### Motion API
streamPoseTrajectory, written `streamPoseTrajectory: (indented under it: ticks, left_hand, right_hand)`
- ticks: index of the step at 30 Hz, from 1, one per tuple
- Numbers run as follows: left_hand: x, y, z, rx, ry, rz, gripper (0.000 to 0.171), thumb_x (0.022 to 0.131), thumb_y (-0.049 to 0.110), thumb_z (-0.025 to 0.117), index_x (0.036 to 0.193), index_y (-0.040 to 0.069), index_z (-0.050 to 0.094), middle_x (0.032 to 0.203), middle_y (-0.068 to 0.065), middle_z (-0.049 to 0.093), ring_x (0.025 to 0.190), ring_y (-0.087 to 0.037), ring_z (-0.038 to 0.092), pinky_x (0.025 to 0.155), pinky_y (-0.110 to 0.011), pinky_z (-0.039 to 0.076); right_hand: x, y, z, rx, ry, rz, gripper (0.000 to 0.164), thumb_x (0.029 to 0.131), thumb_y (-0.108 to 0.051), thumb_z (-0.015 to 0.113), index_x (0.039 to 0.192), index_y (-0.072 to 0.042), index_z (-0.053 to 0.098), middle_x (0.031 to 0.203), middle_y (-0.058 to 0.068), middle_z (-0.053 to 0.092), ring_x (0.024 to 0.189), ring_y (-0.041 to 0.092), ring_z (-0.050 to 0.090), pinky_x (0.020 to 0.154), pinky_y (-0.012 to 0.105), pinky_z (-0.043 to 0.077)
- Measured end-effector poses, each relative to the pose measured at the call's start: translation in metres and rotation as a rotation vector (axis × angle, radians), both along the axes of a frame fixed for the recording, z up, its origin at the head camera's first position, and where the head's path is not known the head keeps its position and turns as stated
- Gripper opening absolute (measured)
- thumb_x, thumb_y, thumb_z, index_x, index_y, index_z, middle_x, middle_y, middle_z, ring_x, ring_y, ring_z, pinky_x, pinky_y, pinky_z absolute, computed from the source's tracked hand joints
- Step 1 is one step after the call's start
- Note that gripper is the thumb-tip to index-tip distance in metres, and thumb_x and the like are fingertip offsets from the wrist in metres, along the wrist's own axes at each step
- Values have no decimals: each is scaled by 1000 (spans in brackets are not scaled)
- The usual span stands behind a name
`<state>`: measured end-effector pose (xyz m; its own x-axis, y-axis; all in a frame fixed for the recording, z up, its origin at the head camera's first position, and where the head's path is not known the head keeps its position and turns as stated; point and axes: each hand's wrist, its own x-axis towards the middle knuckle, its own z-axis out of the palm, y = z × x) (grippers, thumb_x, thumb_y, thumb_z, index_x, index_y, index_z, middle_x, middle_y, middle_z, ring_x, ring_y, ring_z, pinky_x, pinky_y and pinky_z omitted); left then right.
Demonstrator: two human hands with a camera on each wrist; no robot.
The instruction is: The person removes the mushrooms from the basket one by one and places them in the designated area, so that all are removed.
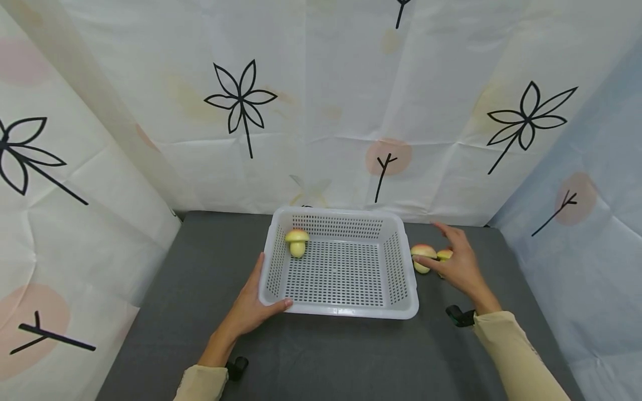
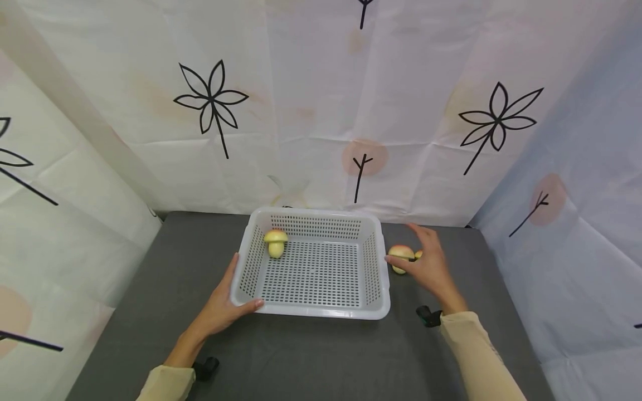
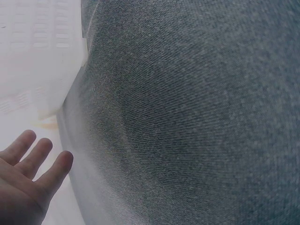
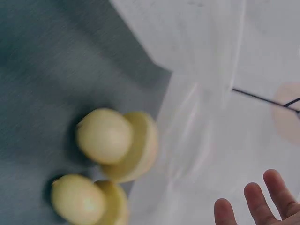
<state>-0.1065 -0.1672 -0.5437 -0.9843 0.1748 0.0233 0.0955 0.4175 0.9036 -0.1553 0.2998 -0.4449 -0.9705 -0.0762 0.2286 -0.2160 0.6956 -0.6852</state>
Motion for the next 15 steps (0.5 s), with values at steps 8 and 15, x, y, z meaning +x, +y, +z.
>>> streamPoseTrajectory:
  ticks: [8, 15]
  left_hand:
    - [0, 2, 4, 6, -7, 0, 130, 75, 42, 91, 162, 40, -4, 166, -5, 22, 131, -31, 49, 105, -57, 34]
    - [0, 2, 3, 20, 1, -8, 129, 75, 40, 92, 162, 39, -4, 165, -5, 23, 128, -29, 52, 104, -56, 36]
  right_hand:
    - [-8, -29, 14, -36, 37, 78, 89, 78, -20, 90, 153, -9, 44, 143, 23, 40, 132, 45, 38, 101, 64, 32]
    - [-19, -57, 18, -57, 52, 138, 89, 77, -17, 90, 152, -7, 44, 144, 21, 43, 132, 41, 39, 102, 63, 32]
